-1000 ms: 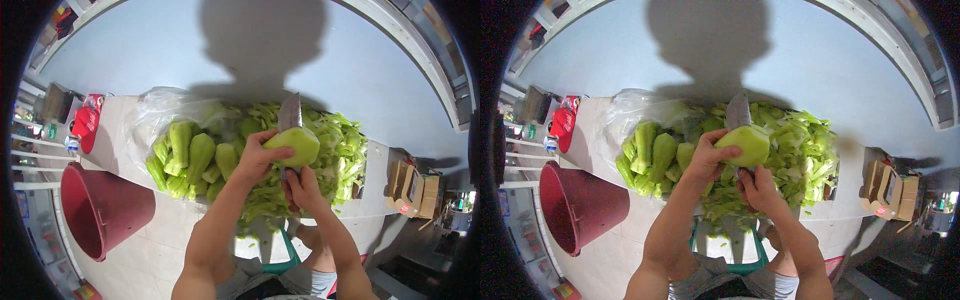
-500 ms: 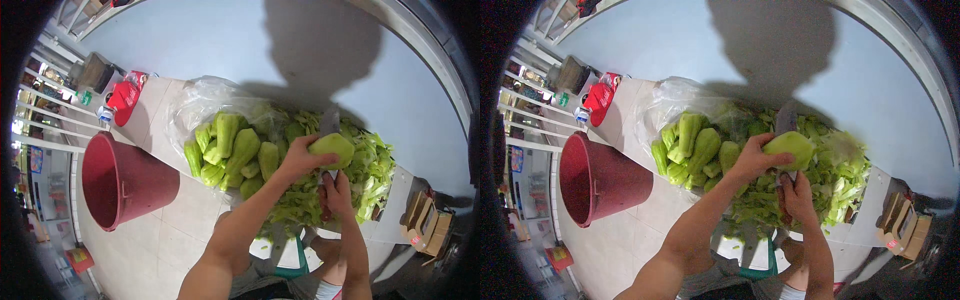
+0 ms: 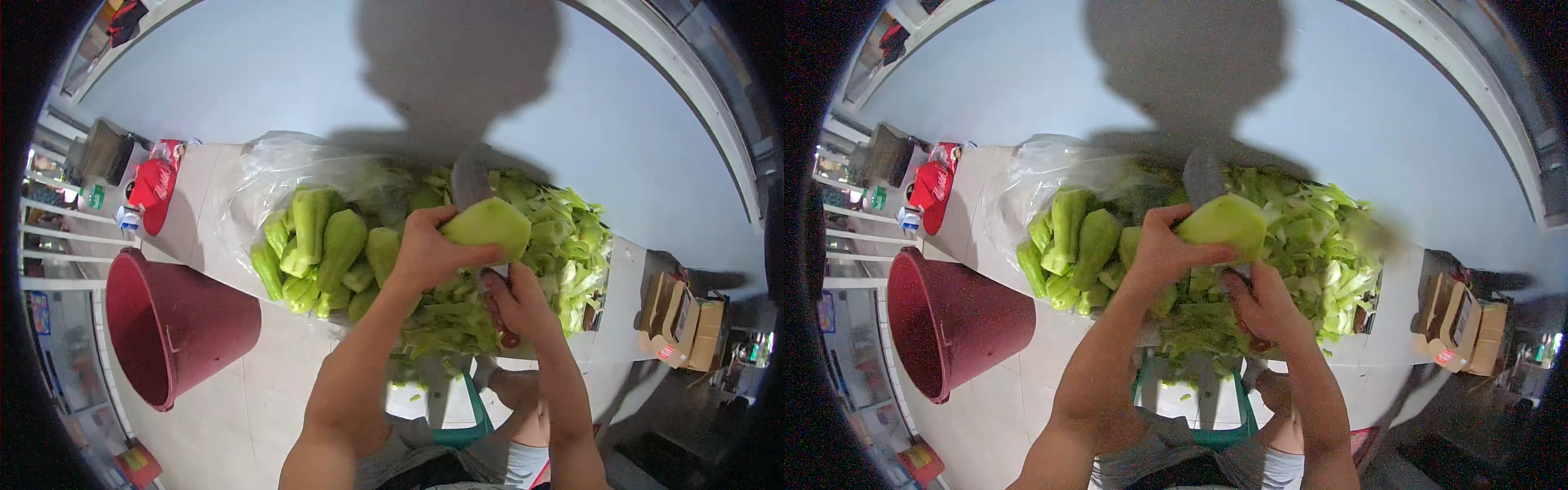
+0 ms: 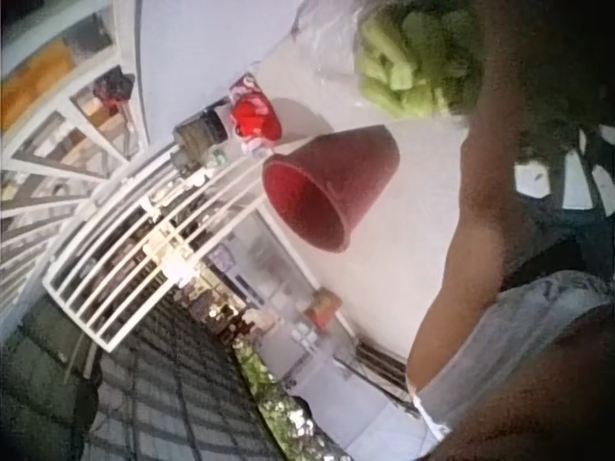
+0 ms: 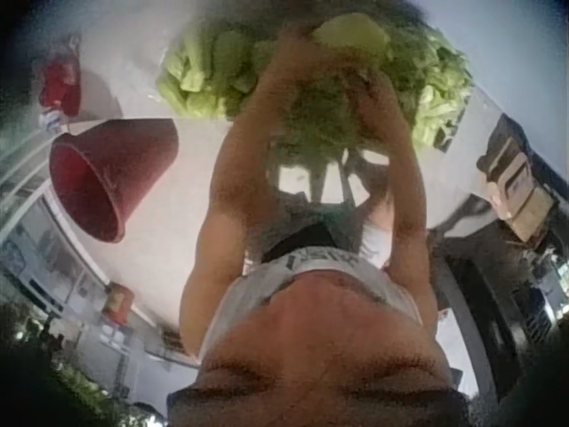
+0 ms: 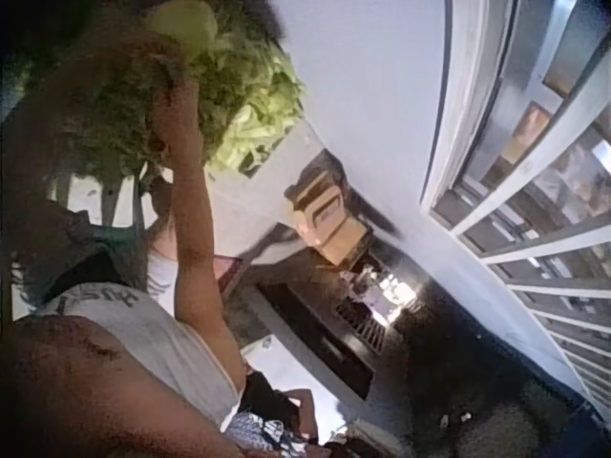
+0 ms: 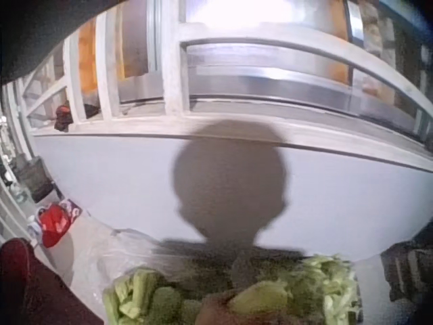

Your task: The person peels and cuts chayotes using a knife, while sitting on a stool. The person uses the knife to peel the skin off a chayote, then slices it into smaller pieces and places them on the floor with other chayote pieces.

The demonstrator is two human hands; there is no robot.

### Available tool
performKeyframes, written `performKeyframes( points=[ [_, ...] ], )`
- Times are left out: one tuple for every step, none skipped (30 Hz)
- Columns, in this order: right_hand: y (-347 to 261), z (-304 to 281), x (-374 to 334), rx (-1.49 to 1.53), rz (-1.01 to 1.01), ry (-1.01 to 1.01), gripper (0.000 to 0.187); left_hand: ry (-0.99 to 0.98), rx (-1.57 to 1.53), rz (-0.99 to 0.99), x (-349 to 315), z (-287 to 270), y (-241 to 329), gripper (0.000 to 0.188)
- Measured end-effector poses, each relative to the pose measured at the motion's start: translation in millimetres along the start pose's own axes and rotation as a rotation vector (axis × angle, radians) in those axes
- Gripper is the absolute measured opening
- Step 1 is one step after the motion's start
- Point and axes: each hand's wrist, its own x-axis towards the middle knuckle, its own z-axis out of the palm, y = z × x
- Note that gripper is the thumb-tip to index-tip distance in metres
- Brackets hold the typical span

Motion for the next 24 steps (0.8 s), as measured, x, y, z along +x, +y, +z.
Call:
performKeyframes(
  points=[
    [1.0,-3.1,-1.4,-0.015,0.008,-0.023,0.016,-0.014,0.027,-0.011,-1.4,-1.7,3.7,0.051],
    [1.8,-5.8,-2.6,-0.029,0.015,-0.048,0.016,-0.022,0.024,-0.01,-1.6,-4.2,5.6,0.051],
    [3.1,-7.6,-2.7,-0.029,0.019,-0.04,0.016,-0.042,0.091,-0.019,-1.1,-7.0,7.2,0.052],
    [4.7,-7.7,-1.6,-0.061,-0.066,-0.055,0.017,-0.057,0.161,-0.029,-1.0,-8.1,8.7,0.053],
    [7.1,-7.2,-0.3,-0.093,-0.15,-0.07,0.018,-0.061,0.162,-0.027,-1.4,-5.3,5.9,0.053],
    [13.7,-4.6,1.9,-0.093,-0.149,-0.066,0.018,-0.036,0.064,-0.022,-1.9,-1.2,-1.3,0.053],
    [20.0,-0.1,5.4,-0.125,-0.22,-0.018,0.019,-0.008,-0.033,-0.017,-0.9,1.5,-8.1,0.053],
    [22.6,-0.7,5.5,-0.14,-0.255,0.007,0.02,-0.009,-0.032,-0.014,2.5,1.8,-14.6,0.053],
    [22.6,-1.7,6.0,-0.158,-0.292,0.034,0.021,-0.072,-0.185,-0.093,6.8,0.6,-21.3,0.061],
    [15.7,-4.4,4.3,-0.054,-0.082,-0.042,0.022,-0.134,-0.336,-0.177,8.2,-1.8,-21.9,0.069],
    [10.1,-6.3,3.1,0.05,0.128,-0.118,0.023,-0.134,-0.334,-0.179,5.0,-3.3,-21.7,0.069],
    [6.6,-7.0,2.5,0.052,0.129,-0.119,0.023,-0.137,-0.522,-0.241,-1.2,-4.7,-19.5,0.063],
    [3.0,-8.2,0.6,0.048,0.16,-0.146,0.024,-0.14,-0.713,-0.303,-5.3,-5.0,-16.5,0.057],
    [1.7,-8.5,-0.6,0.044,0.191,-0.174,0.025,-0.14,-0.713,-0.305,-4.9,-4.9,-18.1,0.057],
    [3.3,-7.2,-0.5,0.045,0.193,-0.175,0.025,-0.169,-0.718,-0.286,-3.7,-4.8,-20.8,0.058],
    [6.8,-6.4,1.4,-0.063,0.08,-0.136,0.025,-0.204,-0.724,-0.263,-1.3,-3.1,-20.6,0.06],
    [11.4,-4.7,3.8,-0.171,-0.032,-0.097,0.025,-0.209,-0.725,-0.262,-1.2,-1.5,-18.6,0.06],
    [22.4,1.9,5.6,-0.172,-0.031,-0.092,0.025,-0.19,-0.72,-0.31,-2.5,-0.2,-14.5,0.058],
    [38.6,12.7,7.4,-0.153,-0.092,0.013,0.025,-0.17,-0.712,-0.357,-3.1,1.2,-12.1,0.056],
    [45.3,18.3,8.1,-0.141,-0.119,0.065,0.025,-0.172,-0.711,-0.358,-5.0,3.1,-12.2,0.056],
    [51.0,22.4,10.3,-0.132,-0.15,0.118,0.025,-0.134,-0.787,-0.334,-6.8,6.7,-12.1,0.053],
    [49.7,24.1,11.7,-0.1,-0.2,0.093,0.019,-0.091,-0.863,-0.31,-8.1,8.6,-12.5,0.051],
    [46.1,21.1,11.4,-0.084,-0.224,0.079,0.015,-0.091,-0.863,-0.312,-8.3,6.5,-12.1,0.051],
    [40.1,18.6,10.6,-0.067,-0.247,0.068,0.012,-0.126,-0.812,-0.312,-7.9,2.1,-11.2,0.049]
  ],
)
